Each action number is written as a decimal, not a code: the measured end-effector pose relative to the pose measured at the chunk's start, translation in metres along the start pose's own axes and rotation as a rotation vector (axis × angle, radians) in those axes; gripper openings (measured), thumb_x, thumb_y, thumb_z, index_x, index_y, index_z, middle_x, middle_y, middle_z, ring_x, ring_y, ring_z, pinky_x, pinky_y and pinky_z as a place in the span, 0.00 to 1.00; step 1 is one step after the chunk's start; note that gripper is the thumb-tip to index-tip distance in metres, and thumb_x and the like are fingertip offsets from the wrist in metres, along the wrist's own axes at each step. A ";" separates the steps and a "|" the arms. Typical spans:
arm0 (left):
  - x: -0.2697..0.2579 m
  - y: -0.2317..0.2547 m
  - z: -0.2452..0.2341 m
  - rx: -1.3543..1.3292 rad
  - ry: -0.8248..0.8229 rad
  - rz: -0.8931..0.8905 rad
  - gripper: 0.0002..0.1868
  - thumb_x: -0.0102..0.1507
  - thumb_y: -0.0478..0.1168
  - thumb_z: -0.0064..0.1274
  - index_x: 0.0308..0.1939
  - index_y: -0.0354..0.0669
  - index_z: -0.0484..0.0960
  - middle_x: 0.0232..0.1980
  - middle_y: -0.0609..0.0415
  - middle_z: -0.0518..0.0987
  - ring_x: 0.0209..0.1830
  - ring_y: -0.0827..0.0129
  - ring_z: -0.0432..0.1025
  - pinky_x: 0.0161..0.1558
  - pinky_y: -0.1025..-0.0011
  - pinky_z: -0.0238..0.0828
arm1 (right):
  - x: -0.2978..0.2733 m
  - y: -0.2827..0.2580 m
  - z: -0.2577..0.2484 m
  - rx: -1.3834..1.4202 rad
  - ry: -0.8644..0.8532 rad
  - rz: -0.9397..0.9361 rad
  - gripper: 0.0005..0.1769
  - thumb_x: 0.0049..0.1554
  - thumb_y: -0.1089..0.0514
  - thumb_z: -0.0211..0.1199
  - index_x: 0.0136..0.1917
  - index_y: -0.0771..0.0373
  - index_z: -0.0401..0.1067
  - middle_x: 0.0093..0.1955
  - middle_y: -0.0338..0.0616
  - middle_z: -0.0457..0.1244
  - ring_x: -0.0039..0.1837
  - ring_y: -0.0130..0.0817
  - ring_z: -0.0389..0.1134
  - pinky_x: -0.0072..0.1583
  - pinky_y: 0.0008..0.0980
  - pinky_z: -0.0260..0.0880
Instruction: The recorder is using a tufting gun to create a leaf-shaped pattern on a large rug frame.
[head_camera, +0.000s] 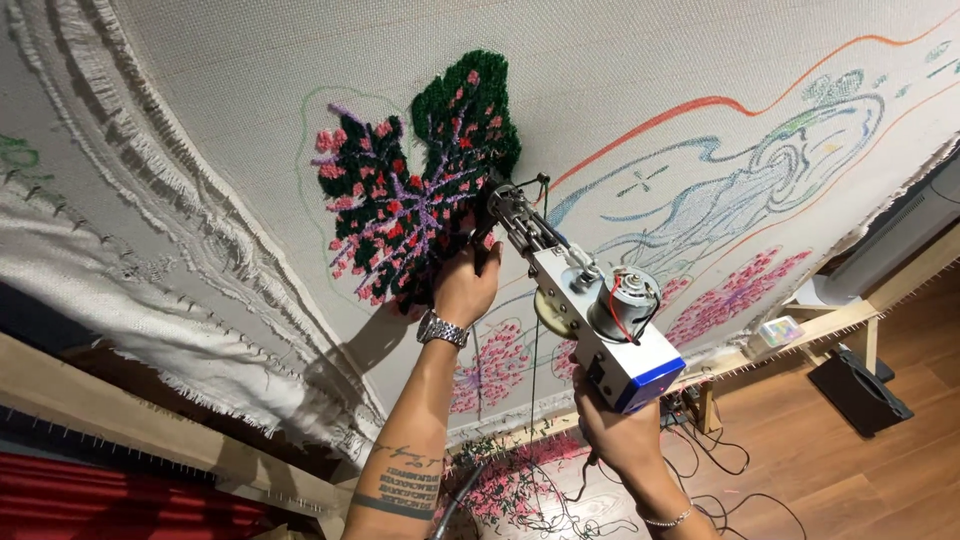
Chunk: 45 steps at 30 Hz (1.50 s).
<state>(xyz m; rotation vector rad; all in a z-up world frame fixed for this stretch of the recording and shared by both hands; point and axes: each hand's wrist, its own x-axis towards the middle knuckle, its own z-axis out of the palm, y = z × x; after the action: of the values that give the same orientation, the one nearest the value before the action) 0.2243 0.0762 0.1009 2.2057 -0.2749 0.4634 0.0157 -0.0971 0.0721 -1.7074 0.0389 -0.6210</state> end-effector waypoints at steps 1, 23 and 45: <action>0.001 0.001 0.000 0.000 0.001 0.002 0.26 0.66 0.59 0.48 0.50 0.40 0.82 0.44 0.37 0.82 0.42 0.40 0.76 0.43 0.52 0.73 | -0.001 -0.001 0.000 0.001 0.001 -0.002 0.13 0.54 0.65 0.67 0.53 0.67 0.76 0.37 0.36 0.68 0.35 0.20 0.66 0.37 0.23 0.67; 0.002 0.004 0.005 -0.160 0.026 0.061 0.20 0.66 0.54 0.53 0.42 0.39 0.84 0.37 0.41 0.83 0.37 0.48 0.78 0.39 0.56 0.74 | -0.002 0.000 -0.017 -0.042 0.003 0.012 0.17 0.54 0.65 0.67 0.58 0.67 0.77 0.45 0.38 0.71 0.42 0.24 0.69 0.44 0.25 0.71; -0.035 0.067 0.016 -0.504 -0.694 -0.045 0.23 0.59 0.55 0.65 0.42 0.36 0.90 0.31 0.57 0.83 0.21 0.79 0.68 0.24 0.76 0.64 | -0.036 0.022 -0.128 0.423 -0.041 0.094 0.11 0.58 0.68 0.64 0.53 0.74 0.68 0.41 0.46 0.62 0.37 0.30 0.60 0.36 0.29 0.61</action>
<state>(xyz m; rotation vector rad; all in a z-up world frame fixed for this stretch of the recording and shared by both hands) 0.1727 0.0233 0.1245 1.7924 -0.6293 -0.3860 -0.0626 -0.2052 0.0511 -1.3003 -0.0389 -0.4831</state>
